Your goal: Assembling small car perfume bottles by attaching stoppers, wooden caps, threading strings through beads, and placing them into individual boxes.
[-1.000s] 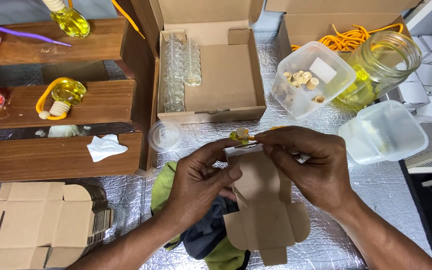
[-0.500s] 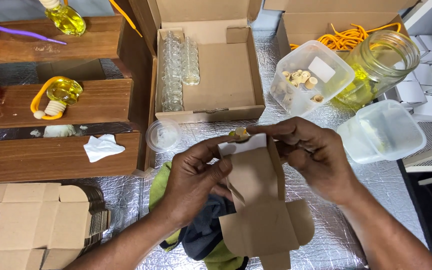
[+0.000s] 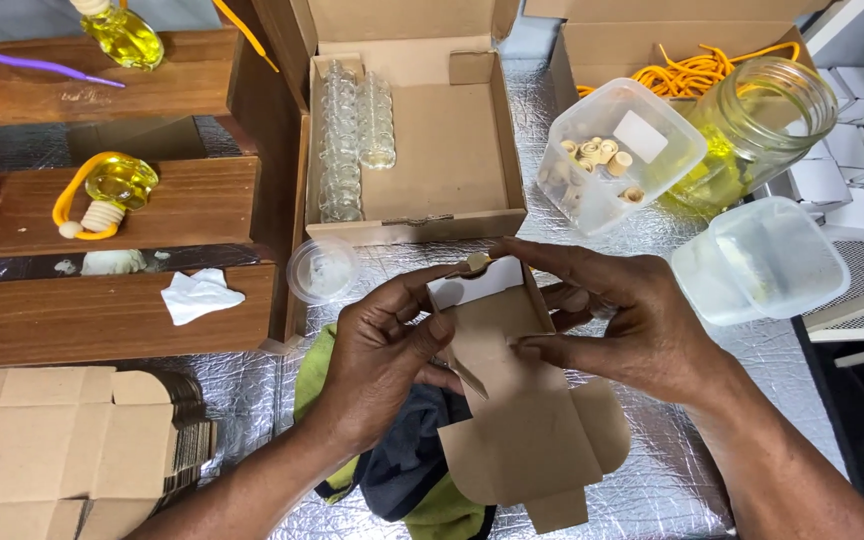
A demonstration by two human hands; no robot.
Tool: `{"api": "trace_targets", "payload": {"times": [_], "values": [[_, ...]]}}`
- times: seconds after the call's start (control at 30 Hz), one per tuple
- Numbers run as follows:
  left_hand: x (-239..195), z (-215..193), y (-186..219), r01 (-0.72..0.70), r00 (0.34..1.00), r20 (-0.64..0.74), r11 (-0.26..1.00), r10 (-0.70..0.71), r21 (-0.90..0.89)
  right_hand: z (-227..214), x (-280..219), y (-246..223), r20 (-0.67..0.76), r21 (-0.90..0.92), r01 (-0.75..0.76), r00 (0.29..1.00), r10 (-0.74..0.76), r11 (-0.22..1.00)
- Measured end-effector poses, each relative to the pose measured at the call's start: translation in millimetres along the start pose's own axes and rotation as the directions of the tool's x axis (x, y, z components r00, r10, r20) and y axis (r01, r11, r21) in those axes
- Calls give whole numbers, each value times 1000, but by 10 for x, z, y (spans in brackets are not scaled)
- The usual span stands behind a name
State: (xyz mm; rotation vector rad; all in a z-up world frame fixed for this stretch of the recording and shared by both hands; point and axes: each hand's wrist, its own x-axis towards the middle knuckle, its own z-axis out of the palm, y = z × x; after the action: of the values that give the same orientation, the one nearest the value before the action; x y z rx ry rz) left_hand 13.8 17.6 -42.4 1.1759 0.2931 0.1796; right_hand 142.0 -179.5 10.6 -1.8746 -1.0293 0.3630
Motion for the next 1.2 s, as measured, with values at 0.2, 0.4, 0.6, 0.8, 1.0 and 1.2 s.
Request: {"api": "trace_targets", "payload": {"times": [0.2,0.4,0.6,0.8,1.0,1.2], "values": [[-9,2,8,-119,981,143,987,134,-106,44,-15,-53,-32,82,21,999,-18,996],[-23,17,100,-119,940,298,979,165,-165,35,-20,-12,-73,234,15,997,2,972],[-100,92,187,-257,944,243,961,226,105,20,-40,-6,-56,199,27,998,-16,980],[-147,169,168,-303,948,71,819,309,486,44,-28,-27,-40,24,131,991,-130,991],[-148,134,194,-314,946,128,732,300,605,27,-41,20,-16,22,98,995,-97,995],[-150,129,273,-460,887,333,563,319,686,-3,-38,30,38,-67,118,993,-115,991]]}}
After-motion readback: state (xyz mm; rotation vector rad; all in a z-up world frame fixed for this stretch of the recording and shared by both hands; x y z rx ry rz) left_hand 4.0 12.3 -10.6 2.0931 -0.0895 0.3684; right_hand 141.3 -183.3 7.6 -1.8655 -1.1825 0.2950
